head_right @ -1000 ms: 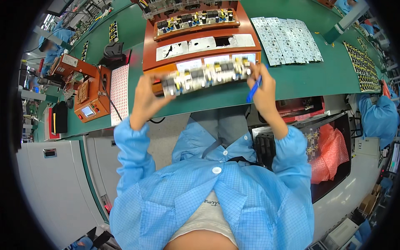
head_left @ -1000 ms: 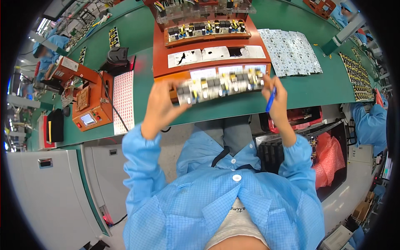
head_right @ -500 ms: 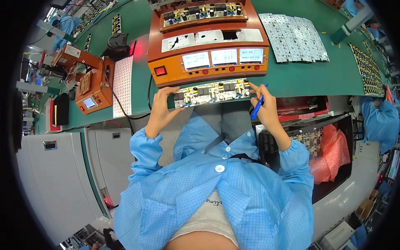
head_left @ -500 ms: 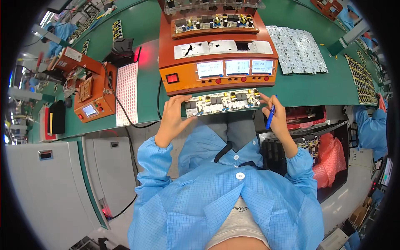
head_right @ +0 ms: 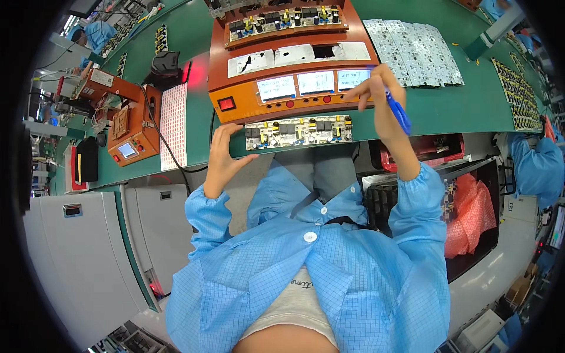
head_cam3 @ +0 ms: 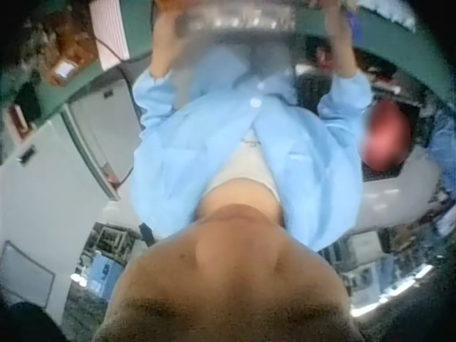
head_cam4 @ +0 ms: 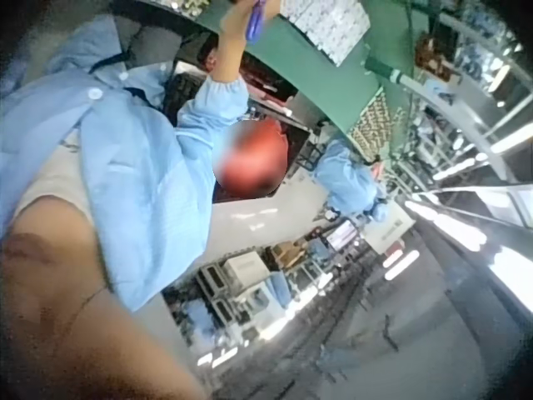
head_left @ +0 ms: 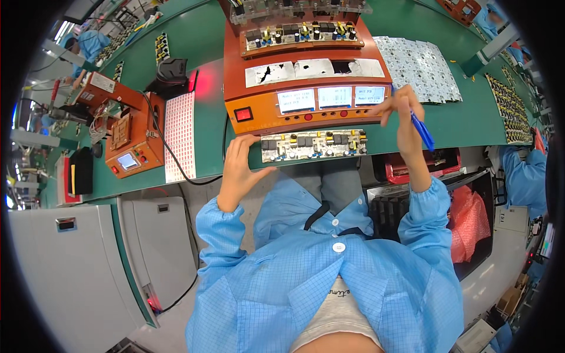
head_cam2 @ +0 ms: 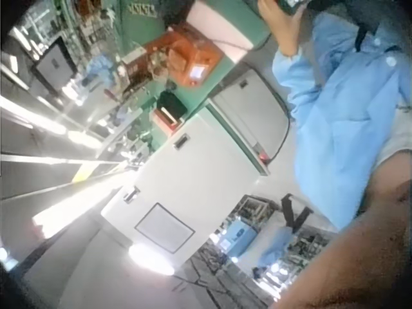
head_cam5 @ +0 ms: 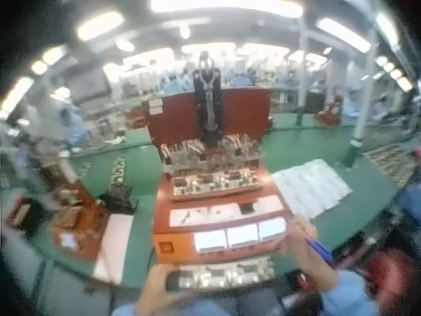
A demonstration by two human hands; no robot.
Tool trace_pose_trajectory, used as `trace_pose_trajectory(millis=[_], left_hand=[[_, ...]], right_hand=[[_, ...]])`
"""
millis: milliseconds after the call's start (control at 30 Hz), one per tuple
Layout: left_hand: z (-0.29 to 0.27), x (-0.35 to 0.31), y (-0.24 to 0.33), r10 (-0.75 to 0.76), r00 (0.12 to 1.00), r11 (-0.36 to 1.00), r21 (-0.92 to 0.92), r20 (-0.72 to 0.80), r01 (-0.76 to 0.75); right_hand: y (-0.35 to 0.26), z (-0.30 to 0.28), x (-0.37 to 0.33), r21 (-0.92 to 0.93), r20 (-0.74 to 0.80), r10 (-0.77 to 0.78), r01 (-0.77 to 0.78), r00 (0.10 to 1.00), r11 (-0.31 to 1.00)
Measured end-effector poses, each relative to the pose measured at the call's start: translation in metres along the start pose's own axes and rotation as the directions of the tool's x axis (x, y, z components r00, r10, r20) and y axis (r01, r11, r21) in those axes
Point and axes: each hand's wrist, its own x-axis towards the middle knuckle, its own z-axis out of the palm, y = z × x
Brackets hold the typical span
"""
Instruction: Testing circuit boards by inserting them into a specialized testing rig, monitoring meters, and documenting results on a log sheet.
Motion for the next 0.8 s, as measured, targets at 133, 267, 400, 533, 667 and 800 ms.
trace_pose_trajectory(millis=[133, 267, 400, 533, 667, 800], left_hand=[[0.022, -0.015, 0.004, -0.086, 0.994, 0.99, -0.115, -0.07, 0.078], [0.044, -0.028, -0.002, -0.149, 0.939, 0.968, -0.239, -0.309, 0.075], [0.056, -0.032, -0.01, -0.179, 0.879, 0.932, -0.361, -0.441, 0.009], [0.054, -0.035, -0.011, -0.16, 0.888, 0.951, -0.309, -0.432, 0.021], [0.053, -0.034, -0.012, -0.103, 0.895, 0.965, -0.26, -0.435, -0.016], [0.055, -0.034, -0.014, -0.078, 0.89, 0.973, -0.229, -0.449, -0.03]], right_hand=[[0.003, 0.044, -0.004, 0.262, 0.429, 0.048, -0.175, 0.902, 0.949], [0.006, 0.112, 0.015, 0.153, 0.657, 0.076, -0.231, 0.75, 0.961], [0.03, 0.151, 0.029, 0.156, 0.718, -0.082, -0.045, 0.691, 0.987], [0.034, 0.165, 0.031, 0.108, 0.808, -0.086, -0.002, 0.583, 0.994], [0.035, 0.17, 0.03, 0.142, 0.816, -0.122, 0.009, 0.565, 0.99], [0.034, 0.177, 0.025, 0.081, 0.812, -0.1, 0.06, 0.575, 0.995]])
